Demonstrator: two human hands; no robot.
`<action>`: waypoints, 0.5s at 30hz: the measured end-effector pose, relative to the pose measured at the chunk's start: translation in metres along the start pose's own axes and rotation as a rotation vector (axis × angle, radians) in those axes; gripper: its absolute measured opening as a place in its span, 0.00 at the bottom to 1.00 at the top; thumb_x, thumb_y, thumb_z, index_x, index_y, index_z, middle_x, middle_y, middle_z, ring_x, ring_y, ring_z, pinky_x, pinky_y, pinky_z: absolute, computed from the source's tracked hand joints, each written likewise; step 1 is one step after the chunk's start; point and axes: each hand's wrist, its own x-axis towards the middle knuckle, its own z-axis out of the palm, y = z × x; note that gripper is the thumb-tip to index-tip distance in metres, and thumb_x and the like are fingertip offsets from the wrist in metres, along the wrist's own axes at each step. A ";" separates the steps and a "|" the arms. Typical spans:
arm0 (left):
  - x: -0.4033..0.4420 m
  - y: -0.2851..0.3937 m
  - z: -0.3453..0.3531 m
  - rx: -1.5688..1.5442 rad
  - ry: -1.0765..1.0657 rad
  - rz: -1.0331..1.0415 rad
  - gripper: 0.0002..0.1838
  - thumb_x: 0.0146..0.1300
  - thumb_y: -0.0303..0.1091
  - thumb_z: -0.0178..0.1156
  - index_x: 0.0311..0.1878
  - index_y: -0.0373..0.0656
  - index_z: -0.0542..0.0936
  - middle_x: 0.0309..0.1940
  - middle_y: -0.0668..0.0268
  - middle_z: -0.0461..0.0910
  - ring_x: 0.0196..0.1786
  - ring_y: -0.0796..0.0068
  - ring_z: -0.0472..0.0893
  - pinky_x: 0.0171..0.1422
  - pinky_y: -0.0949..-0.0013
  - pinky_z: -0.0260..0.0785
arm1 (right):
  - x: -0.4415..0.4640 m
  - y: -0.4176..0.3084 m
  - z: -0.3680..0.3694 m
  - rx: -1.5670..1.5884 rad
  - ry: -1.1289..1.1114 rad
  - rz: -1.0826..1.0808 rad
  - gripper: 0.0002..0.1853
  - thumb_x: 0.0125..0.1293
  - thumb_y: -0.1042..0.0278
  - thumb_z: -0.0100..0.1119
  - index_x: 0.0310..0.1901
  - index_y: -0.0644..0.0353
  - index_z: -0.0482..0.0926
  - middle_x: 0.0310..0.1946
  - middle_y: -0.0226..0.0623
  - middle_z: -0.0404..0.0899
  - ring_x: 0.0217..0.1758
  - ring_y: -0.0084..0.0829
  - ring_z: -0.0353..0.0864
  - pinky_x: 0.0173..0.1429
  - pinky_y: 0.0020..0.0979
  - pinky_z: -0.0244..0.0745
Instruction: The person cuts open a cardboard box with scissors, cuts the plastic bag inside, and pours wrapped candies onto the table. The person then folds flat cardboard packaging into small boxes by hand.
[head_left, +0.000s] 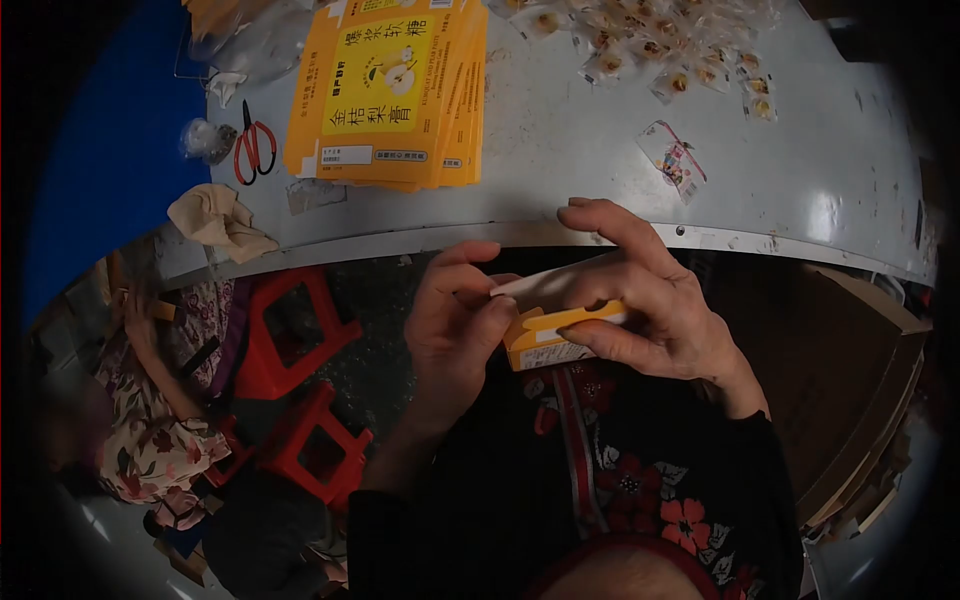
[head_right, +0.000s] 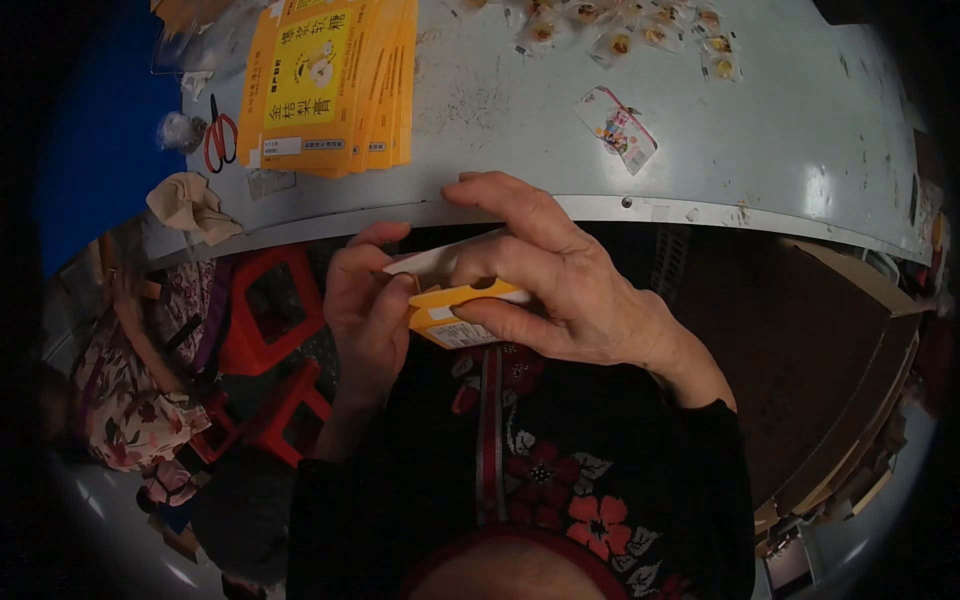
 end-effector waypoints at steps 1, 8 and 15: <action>-0.001 -0.002 -0.003 -0.001 0.000 -0.002 0.17 0.62 0.24 0.48 0.55 0.34 0.65 0.56 0.56 0.62 0.53 0.71 0.71 0.56 0.71 0.66 | -0.001 -0.002 0.002 0.001 -0.001 0.002 0.12 0.53 0.66 0.66 0.37 0.60 0.75 0.61 0.50 0.59 0.67 0.47 0.56 0.62 0.40 0.63; -0.004 -0.002 0.004 0.043 -0.086 0.080 0.28 0.55 0.22 0.55 0.60 0.31 0.60 0.58 0.54 0.59 0.58 0.65 0.68 0.59 0.65 0.65 | 0.000 -0.007 0.004 -0.025 0.076 0.184 0.24 0.49 0.67 0.69 0.49 0.60 0.72 0.62 0.51 0.55 0.63 0.45 0.63 0.61 0.39 0.66; -0.003 -0.003 0.002 0.202 0.014 0.326 0.26 0.52 0.23 0.60 0.55 0.35 0.64 0.57 0.49 0.61 0.51 0.64 0.74 0.52 0.67 0.71 | -0.024 0.012 0.008 0.257 0.275 0.120 0.25 0.48 0.70 0.70 0.48 0.63 0.71 0.63 0.49 0.54 0.66 0.43 0.59 0.60 0.37 0.70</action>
